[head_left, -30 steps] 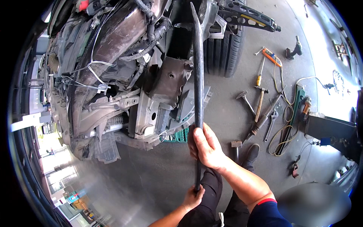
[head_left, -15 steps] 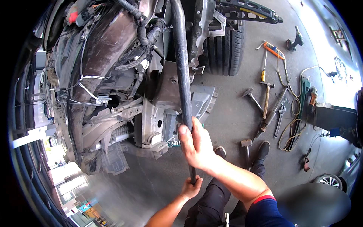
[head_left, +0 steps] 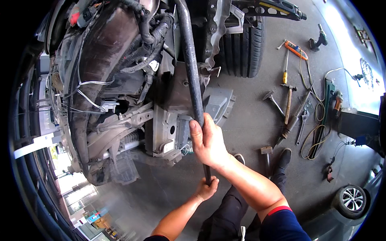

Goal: The person repairs a damaged front chassis of a car by hammering a metal frame and using a long pry bar to straighten the structure.

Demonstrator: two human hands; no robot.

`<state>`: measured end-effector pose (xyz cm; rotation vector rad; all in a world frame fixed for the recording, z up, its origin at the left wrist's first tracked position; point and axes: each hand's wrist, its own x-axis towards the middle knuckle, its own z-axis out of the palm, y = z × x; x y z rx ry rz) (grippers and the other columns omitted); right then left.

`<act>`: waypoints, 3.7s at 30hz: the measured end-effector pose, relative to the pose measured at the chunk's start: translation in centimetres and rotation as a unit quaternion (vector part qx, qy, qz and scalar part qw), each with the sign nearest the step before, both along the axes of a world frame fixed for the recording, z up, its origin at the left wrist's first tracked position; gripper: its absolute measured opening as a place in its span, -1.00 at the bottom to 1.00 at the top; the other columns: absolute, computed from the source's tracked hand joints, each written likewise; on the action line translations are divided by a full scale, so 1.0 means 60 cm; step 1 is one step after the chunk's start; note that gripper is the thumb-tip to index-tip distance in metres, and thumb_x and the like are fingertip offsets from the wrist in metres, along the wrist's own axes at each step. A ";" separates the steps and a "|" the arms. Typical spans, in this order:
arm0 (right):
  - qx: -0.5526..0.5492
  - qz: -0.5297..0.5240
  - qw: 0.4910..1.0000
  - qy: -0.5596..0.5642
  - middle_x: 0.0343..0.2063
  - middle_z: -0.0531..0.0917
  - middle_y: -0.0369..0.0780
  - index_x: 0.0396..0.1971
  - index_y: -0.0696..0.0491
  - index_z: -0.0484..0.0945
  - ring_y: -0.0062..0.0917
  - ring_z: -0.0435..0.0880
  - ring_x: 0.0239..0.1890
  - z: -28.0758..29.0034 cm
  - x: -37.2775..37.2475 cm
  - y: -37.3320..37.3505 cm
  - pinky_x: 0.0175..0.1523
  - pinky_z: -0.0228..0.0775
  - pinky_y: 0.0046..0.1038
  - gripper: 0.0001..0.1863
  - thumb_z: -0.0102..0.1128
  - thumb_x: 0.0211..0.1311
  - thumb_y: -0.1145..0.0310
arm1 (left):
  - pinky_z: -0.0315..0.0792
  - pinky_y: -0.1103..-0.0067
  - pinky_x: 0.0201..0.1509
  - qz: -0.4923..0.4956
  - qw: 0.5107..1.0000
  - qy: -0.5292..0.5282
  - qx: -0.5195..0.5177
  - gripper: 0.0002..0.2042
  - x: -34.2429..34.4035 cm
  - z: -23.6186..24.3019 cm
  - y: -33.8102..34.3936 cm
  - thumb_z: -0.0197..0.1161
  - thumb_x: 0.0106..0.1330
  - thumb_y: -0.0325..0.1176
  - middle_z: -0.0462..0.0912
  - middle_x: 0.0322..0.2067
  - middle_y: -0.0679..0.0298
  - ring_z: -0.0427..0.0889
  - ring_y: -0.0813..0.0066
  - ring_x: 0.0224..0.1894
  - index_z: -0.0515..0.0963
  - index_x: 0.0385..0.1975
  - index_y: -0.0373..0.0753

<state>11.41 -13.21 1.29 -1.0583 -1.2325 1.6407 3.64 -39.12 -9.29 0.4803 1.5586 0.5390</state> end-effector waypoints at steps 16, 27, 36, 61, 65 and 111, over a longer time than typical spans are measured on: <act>0.012 0.013 0.999 0.043 -0.67 0.50 -0.08 -0.18 0.17 0.30 -0.27 0.57 -0.65 -0.014 0.011 -0.041 -0.50 0.34 -0.34 -0.73 0.15 0.48 0.30 | 0.33 0.41 -0.49 -0.112 0.980 0.130 0.105 -0.70 -0.012 -0.012 -0.038 0.20 0.41 -0.29 0.45 -0.70 0.23 0.49 0.50 -0.61 0.42 -0.58 -0.26; -0.025 -0.018 0.999 -0.018 -0.69 0.50 -0.04 -0.25 0.17 0.28 -0.17 0.58 -0.66 -0.027 -0.007 -0.015 -0.51 0.36 -0.28 -0.71 0.14 0.49 0.29 | 0.27 0.46 -0.52 -0.030 0.999 0.008 -0.011 -0.66 0.002 -0.009 -0.042 0.19 0.42 -0.29 0.35 -0.74 0.34 0.34 0.63 -0.62 0.37 -0.62 -0.26; -0.171 0.055 0.965 0.189 -0.70 0.38 -0.30 -0.26 0.07 0.31 -0.57 0.35 -0.71 -0.011 0.006 -0.027 -0.57 0.21 -0.48 -0.68 0.10 0.53 0.13 | 0.33 0.43 -0.48 -0.051 0.988 0.143 -0.010 -0.68 0.031 0.088 -0.071 0.25 0.41 -0.29 0.42 -0.73 0.22 0.41 0.49 -0.62 0.44 -0.57 -0.30; -0.292 0.239 0.839 0.393 -0.68 0.16 -0.44 -0.51 -0.09 0.20 -0.74 0.08 -0.70 -0.090 -0.031 0.063 -0.66 -0.06 -0.64 -0.28 -0.26 0.33 -0.54 | 0.51 0.58 -0.37 -0.039 0.987 0.100 0.123 -0.88 -0.019 0.010 0.009 0.16 0.48 -0.34 0.54 -0.50 0.34 0.54 0.62 -0.50 0.55 -0.23 -0.25; -0.299 0.249 0.835 0.389 -0.68 0.17 -0.44 -0.51 -0.09 0.20 -0.74 0.08 -0.70 -0.088 -0.032 0.060 -0.65 -0.04 -0.63 -0.28 -0.27 0.34 -0.54 | 0.47 0.58 -0.43 -0.033 0.999 0.008 -0.019 -0.80 -0.025 -0.024 -0.016 0.06 0.51 -0.27 0.54 -0.59 0.37 0.53 0.63 -0.53 0.56 -0.26 -0.23; -0.151 0.332 0.907 -0.211 -0.49 0.66 0.00 -0.13 0.19 0.52 -0.28 0.72 -0.36 0.220 0.706 -0.060 -0.23 0.52 -0.23 -0.61 0.26 0.34 0.13 | 0.46 0.45 0.15 0.106 0.945 -0.306 0.037 -0.52 0.479 0.357 0.184 -0.03 0.54 0.08 0.61 0.05 0.33 0.57 0.54 0.06 0.40 0.29 -0.05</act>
